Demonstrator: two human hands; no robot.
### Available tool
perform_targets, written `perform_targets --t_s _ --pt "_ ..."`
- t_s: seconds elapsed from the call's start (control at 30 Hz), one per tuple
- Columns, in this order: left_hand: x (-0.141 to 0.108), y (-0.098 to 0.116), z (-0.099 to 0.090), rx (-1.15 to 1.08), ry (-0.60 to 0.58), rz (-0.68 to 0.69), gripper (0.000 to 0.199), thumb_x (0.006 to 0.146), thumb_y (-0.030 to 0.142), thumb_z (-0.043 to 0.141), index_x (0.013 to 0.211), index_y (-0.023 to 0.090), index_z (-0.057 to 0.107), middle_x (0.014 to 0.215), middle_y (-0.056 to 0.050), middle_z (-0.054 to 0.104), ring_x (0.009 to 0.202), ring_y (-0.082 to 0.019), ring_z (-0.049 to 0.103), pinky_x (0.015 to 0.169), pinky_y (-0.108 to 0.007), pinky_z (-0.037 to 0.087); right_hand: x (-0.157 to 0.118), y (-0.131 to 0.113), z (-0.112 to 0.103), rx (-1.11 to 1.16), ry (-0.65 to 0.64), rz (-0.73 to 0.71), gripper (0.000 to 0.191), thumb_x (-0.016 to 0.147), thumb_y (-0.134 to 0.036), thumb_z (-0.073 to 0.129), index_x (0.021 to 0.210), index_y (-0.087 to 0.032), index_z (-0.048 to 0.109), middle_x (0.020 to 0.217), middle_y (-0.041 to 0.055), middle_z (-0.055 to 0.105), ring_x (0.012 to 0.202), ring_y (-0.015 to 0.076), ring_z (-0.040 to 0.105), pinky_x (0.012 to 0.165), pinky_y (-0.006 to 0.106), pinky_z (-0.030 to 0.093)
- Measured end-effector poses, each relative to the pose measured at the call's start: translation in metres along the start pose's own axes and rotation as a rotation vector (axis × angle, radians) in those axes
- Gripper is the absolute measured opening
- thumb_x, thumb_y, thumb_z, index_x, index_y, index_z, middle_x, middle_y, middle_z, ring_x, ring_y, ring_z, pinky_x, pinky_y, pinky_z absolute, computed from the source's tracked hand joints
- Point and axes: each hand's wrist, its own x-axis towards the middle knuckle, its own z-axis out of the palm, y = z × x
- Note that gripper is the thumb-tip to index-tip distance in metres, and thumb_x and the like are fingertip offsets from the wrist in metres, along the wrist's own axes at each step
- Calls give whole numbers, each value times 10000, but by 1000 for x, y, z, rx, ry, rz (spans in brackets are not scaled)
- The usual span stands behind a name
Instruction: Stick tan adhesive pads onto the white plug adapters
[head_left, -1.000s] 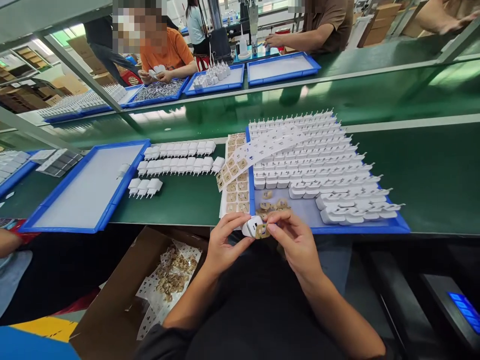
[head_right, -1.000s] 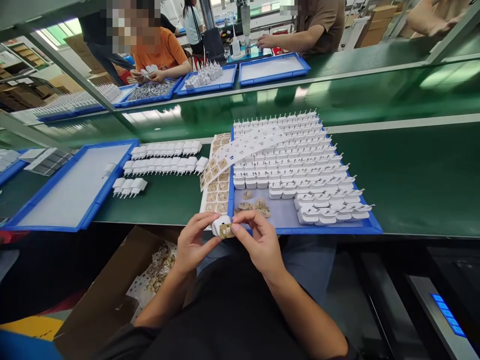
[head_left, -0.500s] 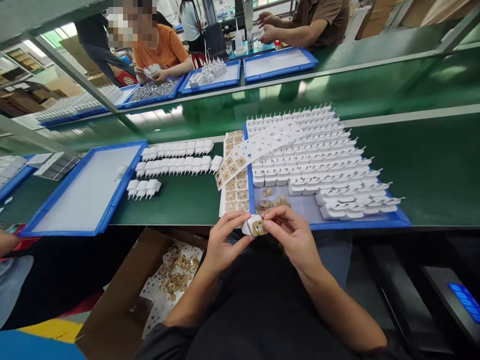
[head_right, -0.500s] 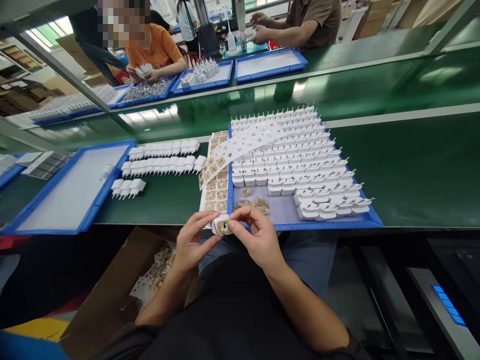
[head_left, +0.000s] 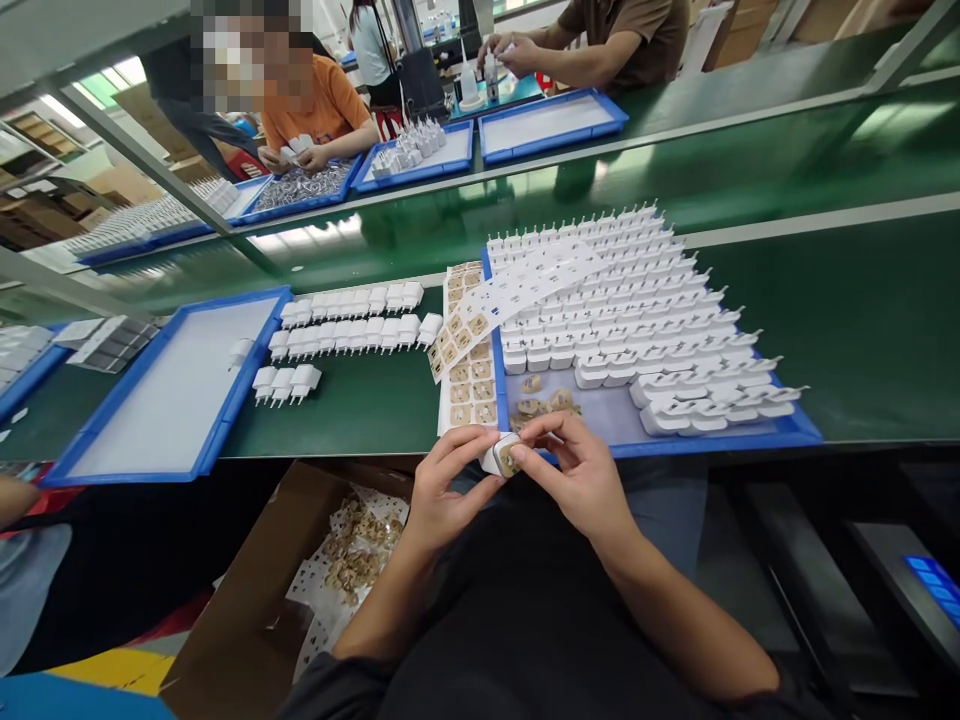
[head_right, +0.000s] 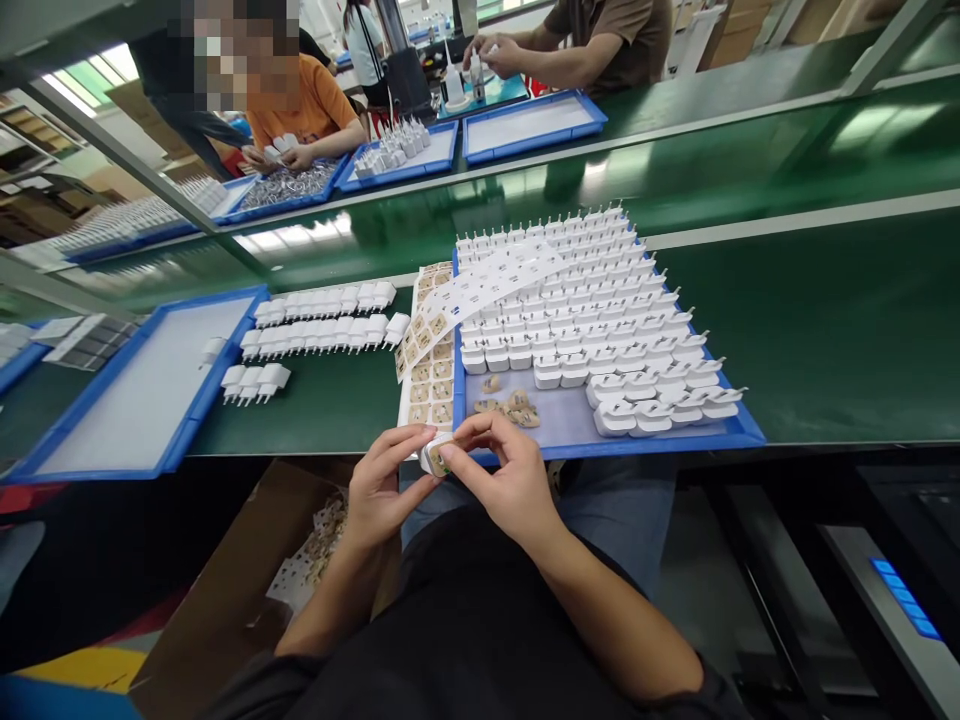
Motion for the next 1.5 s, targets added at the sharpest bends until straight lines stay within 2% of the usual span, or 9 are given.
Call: perform_targets --t_s 0.3,0.53,0.7,0.77,0.83,0.93,1.0,1.2,1.5 --pt "0 1 -2 24 -10 48 538 832 134 747 1323 324 636 1174 -75 681 1098 -229 663 961 -365 563 0 -2 3 -57 18 -29 79 875 -265 727 886 -237 655 841 -9 653 777 133 636 755 268 553" --pt "-1 -1 -5 28 -16 107 542 823 111 745 1317 309 640 1159 -79 688 1101 -249 661 965 -400 558 -2 -2 7 -127 5 -60 68 891 -256 709 883 -239 643 829 -2 646 784 155 638 778 311 552" --pt "-3 -7 -4 -16 31 122 514 793 104 771 1260 289 666 1129 -78 703 1085 -256 673 955 -415 565 5 3 2 -389 165 -249 75 874 -258 721 888 -246 649 890 26 623 769 171 596 747 341 532" --pt "-5 -9 -2 -83 98 91 497 772 110 789 1223 281 675 1117 -74 705 1086 -261 677 969 -431 560 8 7 -1 -322 177 -224 51 895 -273 696 914 -254 652 927 31 606 803 171 599 737 325 544" --pt "-6 -10 1 -138 156 59 469 759 117 800 1187 270 680 1108 -74 703 1088 -264 678 980 -447 555 7 9 -2 -145 56 -154 107 906 -289 682 1005 -269 648 1008 37 603 924 184 623 789 318 564" --pt "-7 -12 8 -177 191 47 414 776 137 787 1157 251 674 1112 -83 691 1094 -263 673 976 -450 556 0 9 4 47 -169 -53 369 860 -294 739 1201 -300 601 1250 61 564 1167 223 591 912 334 555" --pt "-8 -13 13 -195 218 61 404 787 133 773 1155 254 658 1112 -78 679 1102 -256 665 973 -451 557 -4 10 10 116 -225 -1 408 855 -283 746 1232 -309 593 1330 65 547 1250 234 557 948 336 536" --pt "-6 -10 19 -40 250 219 521 742 55 781 1161 306 602 1080 -26 661 1114 -240 666 946 -449 576 -5 11 22 304 -101 -8 113 917 -281 658 1027 -281 685 1171 48 654 1171 207 609 923 329 533" --pt "2 -2 18 124 253 383 466 775 34 741 1145 277 594 1090 -24 651 1129 -238 664 921 -442 613 -1 9 25 400 -46 11 92 891 -205 672 923 -274 725 1066 23 700 1086 178 644 952 316 518"
